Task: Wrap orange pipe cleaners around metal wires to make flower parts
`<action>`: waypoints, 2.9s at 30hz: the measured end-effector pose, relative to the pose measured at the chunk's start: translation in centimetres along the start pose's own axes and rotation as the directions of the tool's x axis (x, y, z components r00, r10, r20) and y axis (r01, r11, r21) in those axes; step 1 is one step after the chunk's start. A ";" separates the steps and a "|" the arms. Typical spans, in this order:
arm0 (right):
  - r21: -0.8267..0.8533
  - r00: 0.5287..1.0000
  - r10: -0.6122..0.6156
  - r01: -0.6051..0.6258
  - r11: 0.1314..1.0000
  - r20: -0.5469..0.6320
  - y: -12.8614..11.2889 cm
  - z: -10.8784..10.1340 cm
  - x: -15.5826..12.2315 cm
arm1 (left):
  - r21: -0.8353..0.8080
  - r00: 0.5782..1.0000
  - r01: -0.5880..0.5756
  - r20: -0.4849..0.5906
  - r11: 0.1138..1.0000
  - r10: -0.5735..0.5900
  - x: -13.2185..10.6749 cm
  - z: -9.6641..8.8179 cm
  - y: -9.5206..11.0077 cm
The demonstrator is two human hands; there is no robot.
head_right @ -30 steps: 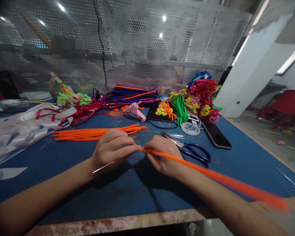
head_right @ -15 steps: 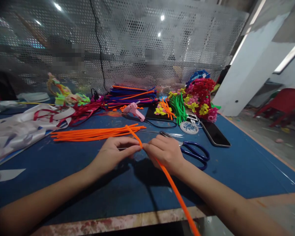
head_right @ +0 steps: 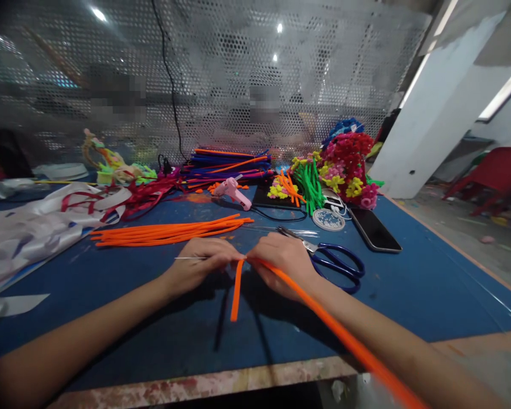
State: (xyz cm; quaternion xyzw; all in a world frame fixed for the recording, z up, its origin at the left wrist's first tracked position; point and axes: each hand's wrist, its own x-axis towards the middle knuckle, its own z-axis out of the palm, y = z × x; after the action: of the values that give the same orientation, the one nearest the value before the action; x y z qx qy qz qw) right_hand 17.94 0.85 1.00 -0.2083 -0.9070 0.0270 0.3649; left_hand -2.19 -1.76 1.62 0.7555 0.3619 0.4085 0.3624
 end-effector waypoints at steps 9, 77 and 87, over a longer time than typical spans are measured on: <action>-0.183 0.995 -0.091 0.083 0.980 -0.036 0.0 0.4 -0.3 | 0.145 0.995 0.098 -0.048 0.985 -0.092 0.3 0.5 0.9; -0.303 0.992 -0.127 0.125 0.945 0.014 0.7 0.0 -0.7 | -0.369 0.916 0.265 -0.192 0.891 -0.352 0.7 1.3 0.5; -0.306 0.992 -0.123 0.115 0.945 -0.006 0.6 -0.1 -0.5 | -0.401 0.946 0.267 -0.064 0.876 -0.317 0.5 1.2 0.5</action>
State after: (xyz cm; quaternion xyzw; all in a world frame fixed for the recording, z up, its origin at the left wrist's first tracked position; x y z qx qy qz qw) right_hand 18.57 1.16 0.63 -0.2074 -0.9066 -0.1381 0.3406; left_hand -0.83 -1.89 1.78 0.5778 0.4063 0.4598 0.5382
